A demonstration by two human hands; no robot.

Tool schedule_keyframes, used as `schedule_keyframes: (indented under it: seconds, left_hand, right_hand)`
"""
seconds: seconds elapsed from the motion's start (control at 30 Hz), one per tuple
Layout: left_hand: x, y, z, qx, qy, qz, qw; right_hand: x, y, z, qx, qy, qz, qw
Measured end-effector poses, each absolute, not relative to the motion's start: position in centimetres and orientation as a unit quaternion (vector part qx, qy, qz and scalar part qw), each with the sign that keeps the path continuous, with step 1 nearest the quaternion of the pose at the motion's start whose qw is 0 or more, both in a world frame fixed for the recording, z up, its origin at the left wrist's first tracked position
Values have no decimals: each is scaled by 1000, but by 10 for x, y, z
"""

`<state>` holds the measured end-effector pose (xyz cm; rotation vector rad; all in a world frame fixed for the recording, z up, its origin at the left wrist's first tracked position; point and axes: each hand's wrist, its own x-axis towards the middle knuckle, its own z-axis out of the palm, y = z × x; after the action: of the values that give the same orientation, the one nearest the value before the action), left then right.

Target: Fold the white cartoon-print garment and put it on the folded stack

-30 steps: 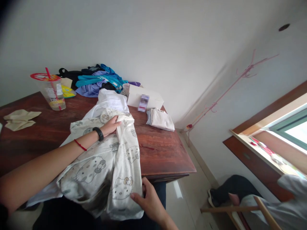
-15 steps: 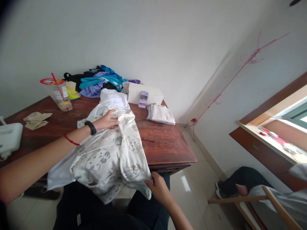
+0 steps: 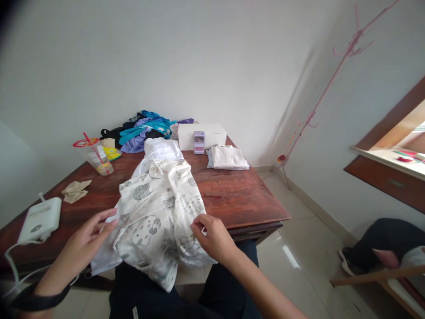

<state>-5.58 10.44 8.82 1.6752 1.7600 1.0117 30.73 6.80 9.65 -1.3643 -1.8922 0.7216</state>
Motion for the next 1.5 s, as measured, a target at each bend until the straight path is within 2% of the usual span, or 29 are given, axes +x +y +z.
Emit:
schedule_keyframes:
  seconds: [0.17,0.3,0.53,0.67,0.9,1.07,1.27,1.4,1.5]
  left_hand:
    - [-52,62,66,538,640,379,397]
    - [-47,62,72,523,650,374,405]
    - [-42,94,89,528,664,360,388]
    - [-50,118,94,572,662,297,383]
    - [-61,173,114,546,700,276,369]
    - [-54,193,120,572,661,311,373]
    - [-53,187,111,588,622,241,458]
    - [-53,183,115,588,595,301,457]
    - [-54,180,120,539,540,355,541]
  right_hand:
    - [254,62,90,-412,-795,310,319]
    - [221,46,82,-375,-837,295,269]
    - [202,36,78,-392,-864,245,201]
    - [195,30,66,-382,-887,204,159]
    - [178,26,51,-357,-921,70,139]
    - [164,34,52,-346,-928,51,129]
    - [152,38,54,-357,-927,59,97]
    - [152,37,56,-363,-926,45,96]
    - [154,40,67,-345,-931,20,115]
